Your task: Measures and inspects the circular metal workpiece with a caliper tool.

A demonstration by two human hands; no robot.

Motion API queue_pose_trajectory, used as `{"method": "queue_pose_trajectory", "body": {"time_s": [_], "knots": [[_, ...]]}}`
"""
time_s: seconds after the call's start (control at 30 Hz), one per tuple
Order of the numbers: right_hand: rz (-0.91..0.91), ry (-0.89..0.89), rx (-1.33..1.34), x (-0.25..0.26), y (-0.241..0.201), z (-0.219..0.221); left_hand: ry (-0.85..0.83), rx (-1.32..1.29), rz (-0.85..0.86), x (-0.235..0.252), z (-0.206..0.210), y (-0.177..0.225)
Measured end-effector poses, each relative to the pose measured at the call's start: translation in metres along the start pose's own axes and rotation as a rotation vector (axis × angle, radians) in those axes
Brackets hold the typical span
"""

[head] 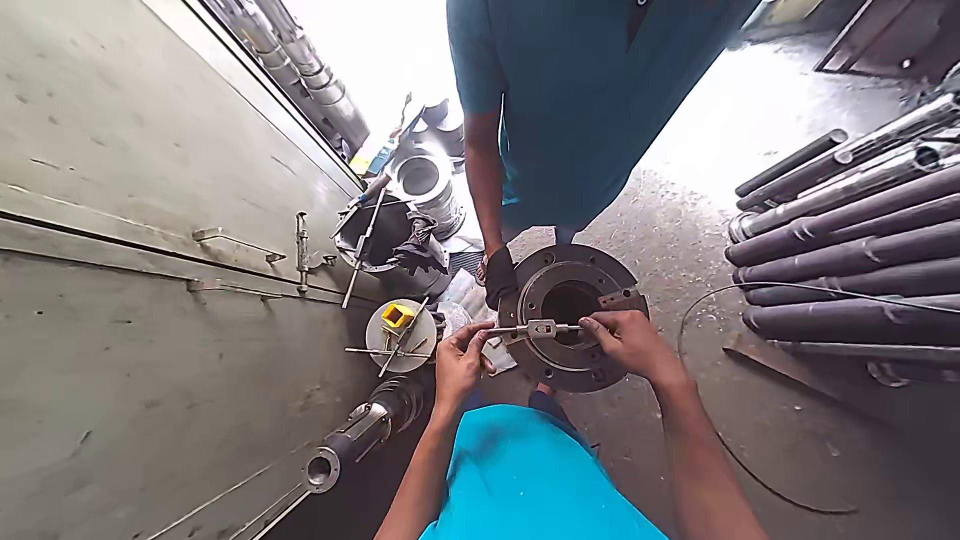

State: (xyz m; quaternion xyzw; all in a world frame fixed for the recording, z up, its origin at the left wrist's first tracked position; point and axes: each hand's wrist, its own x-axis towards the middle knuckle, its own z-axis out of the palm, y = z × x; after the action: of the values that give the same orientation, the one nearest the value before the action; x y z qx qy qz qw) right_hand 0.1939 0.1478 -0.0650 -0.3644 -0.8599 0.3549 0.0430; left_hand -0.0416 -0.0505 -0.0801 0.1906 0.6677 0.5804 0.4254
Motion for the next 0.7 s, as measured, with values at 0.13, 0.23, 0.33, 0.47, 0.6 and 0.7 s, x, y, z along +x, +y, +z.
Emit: {"method": "queue_pose_trajectory", "body": {"time_s": [0.13,0.23,0.33,0.47,0.6,0.7], "knots": [[0.169,-0.297,0.473,-0.036,-0.021,0.019,-0.060,-0.008,-0.011,0.045,0.023,0.019],[0.130,-0.395,0.882,-0.047,-0.060,0.078,-0.476,0.289,0.052,0.094,0.063,0.050],[0.290,-0.143,1.044,-0.023,-0.114,0.129,-0.938,0.624,0.190,0.119,0.107,0.066],[0.252,-0.358,0.915,-0.012,-0.116,0.099,-0.829,0.864,0.309,0.087,0.103,0.075],[-0.012,-0.124,0.700,-0.022,-0.067,0.042,-0.387,0.681,0.345,0.039,0.023,0.041],[-0.015,0.197,0.668,0.001,-0.044,0.003,-0.415,0.523,0.216,0.000,-0.032,0.009]]}}
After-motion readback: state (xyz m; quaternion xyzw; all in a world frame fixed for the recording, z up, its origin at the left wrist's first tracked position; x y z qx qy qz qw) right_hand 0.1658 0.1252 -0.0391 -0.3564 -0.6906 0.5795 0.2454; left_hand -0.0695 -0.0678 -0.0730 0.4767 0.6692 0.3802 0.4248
